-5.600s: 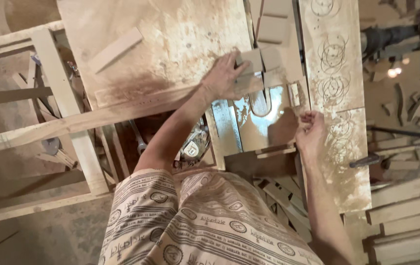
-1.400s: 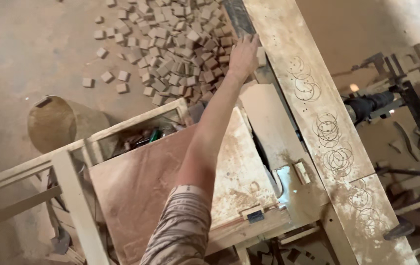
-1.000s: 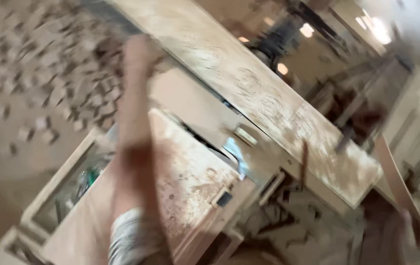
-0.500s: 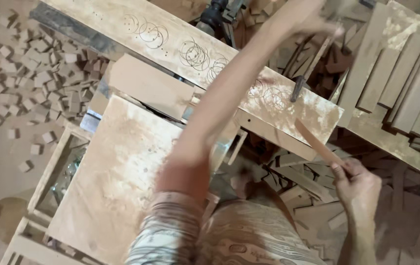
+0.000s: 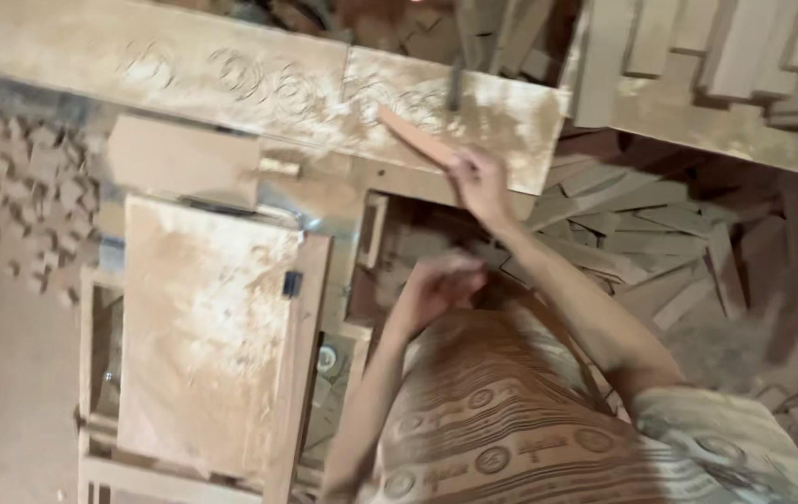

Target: The person cuts small wooden blocks and strips on a sliding table saw, pushing each piece against the fence and through the blade, then sets the cut pieces aside and reaches for the next piece from a pile. The person repeats this cutting cycle and moves finished pieces onto a growing stack.

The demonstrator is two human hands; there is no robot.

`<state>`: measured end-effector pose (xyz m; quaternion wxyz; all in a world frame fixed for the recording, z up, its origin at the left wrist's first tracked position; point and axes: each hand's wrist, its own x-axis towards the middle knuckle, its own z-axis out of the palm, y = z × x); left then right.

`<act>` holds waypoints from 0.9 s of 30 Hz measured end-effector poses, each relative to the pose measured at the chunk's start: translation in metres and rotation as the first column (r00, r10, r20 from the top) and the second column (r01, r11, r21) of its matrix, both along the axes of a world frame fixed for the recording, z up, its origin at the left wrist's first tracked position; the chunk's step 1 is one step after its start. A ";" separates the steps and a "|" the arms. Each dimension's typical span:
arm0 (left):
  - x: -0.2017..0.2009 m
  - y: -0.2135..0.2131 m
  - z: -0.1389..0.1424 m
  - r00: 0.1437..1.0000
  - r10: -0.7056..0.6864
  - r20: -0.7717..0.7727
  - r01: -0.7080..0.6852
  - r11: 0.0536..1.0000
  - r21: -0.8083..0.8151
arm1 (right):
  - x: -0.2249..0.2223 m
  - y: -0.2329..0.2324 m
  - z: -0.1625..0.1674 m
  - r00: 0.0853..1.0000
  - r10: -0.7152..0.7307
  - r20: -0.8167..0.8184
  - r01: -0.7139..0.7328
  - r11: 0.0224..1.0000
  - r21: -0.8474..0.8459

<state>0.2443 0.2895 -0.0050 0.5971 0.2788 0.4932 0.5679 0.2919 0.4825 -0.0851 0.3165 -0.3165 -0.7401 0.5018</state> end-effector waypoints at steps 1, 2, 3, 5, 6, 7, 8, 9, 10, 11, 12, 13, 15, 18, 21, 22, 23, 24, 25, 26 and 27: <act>0.012 -0.020 -0.013 0.963 -0.027 -0.267 -0.003 0.994 -0.111 | -0.004 0.003 -0.007 0.997 -0.076 -0.033 0.065 0.964 -0.257; 0.026 -0.041 -0.022 0.857 -0.078 -0.510 -0.044 0.974 -0.222 | -0.008 -0.002 -0.014 0.988 -0.150 -0.048 0.105 0.855 -0.508; 0.043 -0.059 -0.027 0.873 -0.032 -0.487 -0.104 0.963 -0.250 | -0.005 -0.005 -0.017 0.978 -0.183 -0.099 0.090 0.799 -0.594; 0.065 -0.071 -0.042 0.914 0.096 -0.393 -0.249 0.900 -0.358 | 0.009 -0.025 -0.019 0.947 -0.261 -0.186 0.039 0.671 -0.741; 0.074 -0.074 -0.046 0.928 0.184 -0.326 -0.323 0.832 -0.450 | 0.024 -0.039 -0.018 0.970 -0.170 -0.176 0.011 0.749 -0.662; 0.081 -0.075 -0.049 0.922 0.280 -0.267 -0.384 0.749 -0.540 | 0.041 -0.056 -0.016 0.984 -0.076 -0.159 -0.030 0.816 -0.577; 0.084 -0.073 -0.052 0.881 0.456 -0.124 -0.447 0.718 -0.533 | 0.058 -0.074 -0.014 0.991 0.011 -0.133 -0.076 0.868 -0.490; 0.085 -0.070 -0.055 0.798 0.603 0.022 -0.497 0.678 -0.542 | 0.076 -0.090 -0.012 0.987 0.069 -0.144 -0.135 0.839 -0.527; 0.087 -0.065 -0.056 0.801 0.599 0.013 -0.521 0.706 -0.480 | 0.096 -0.106 -0.008 0.982 0.115 -0.152 -0.182 0.805 -0.564; 0.087 -0.060 -0.058 0.810 0.587 0.009 -0.530 0.737 -0.419 | 0.116 -0.119 -0.004 0.976 0.149 -0.160 -0.216 0.769 -0.601; 0.090 -0.057 -0.058 0.822 0.570 0.006 -0.530 0.768 -0.358 | 0.136 -0.129 0.001 0.969 0.176 -0.171 -0.245 0.730 -0.637; 0.095 -0.053 -0.059 0.856 0.517 -0.026 -0.495 0.804 -0.330 | 0.152 -0.133 0.005 0.961 0.202 -0.188 -0.276 0.691 -0.668; 0.107 -0.047 -0.059 0.907 0.410 -0.095 -0.420 0.868 -0.263 | 0.180 -0.132 0.011 0.966 0.257 -0.015 -0.219 0.789 -0.574; 0.121 -0.044 -0.060 0.937 0.281 -0.209 -0.329 0.911 -0.248 | 0.216 -0.123 0.010 0.949 0.270 0.163 -0.211 0.927 -0.309; 0.124 -0.048 -0.066 0.851 0.119 -0.511 -0.315 0.895 -0.316 | 0.268 -0.127 -0.007 0.928 0.271 0.255 -0.165 0.914 -0.371; 0.123 -0.049 -0.069 0.837 0.128 -0.532 -0.321 0.902 -0.288 | 0.290 -0.131 -0.016 0.928 0.245 0.281 -0.107 0.897 -0.428; 0.121 -0.052 -0.072 0.825 0.135 -0.549 -0.320 0.912 -0.257 | 0.313 -0.135 -0.029 0.930 0.149 0.336 0.013 0.900 -0.436; 0.121 -0.054 -0.076 0.815 0.141 -0.562 -0.313 0.923 -0.224 | 0.334 -0.142 -0.042 0.915 0.038 0.401 0.149 0.892 -0.426; 0.121 -0.056 -0.080 0.840 0.146 -0.522 -0.300 0.927 -0.224 | 0.359 -0.150 -0.055 0.880 -0.068 0.470 0.286 0.866 -0.411; 0.121 -0.060 -0.082 0.863 0.147 -0.484 -0.286 0.931 -0.227 | 0.384 -0.162 -0.067 0.814 -0.155 0.559 0.420 0.823 -0.382; 0.122 -0.064 -0.083 0.881 0.145 -0.450 -0.274 0.932 -0.236 | 0.409 -0.179 -0.075 0.737 -0.190 0.648 0.518 0.775 -0.362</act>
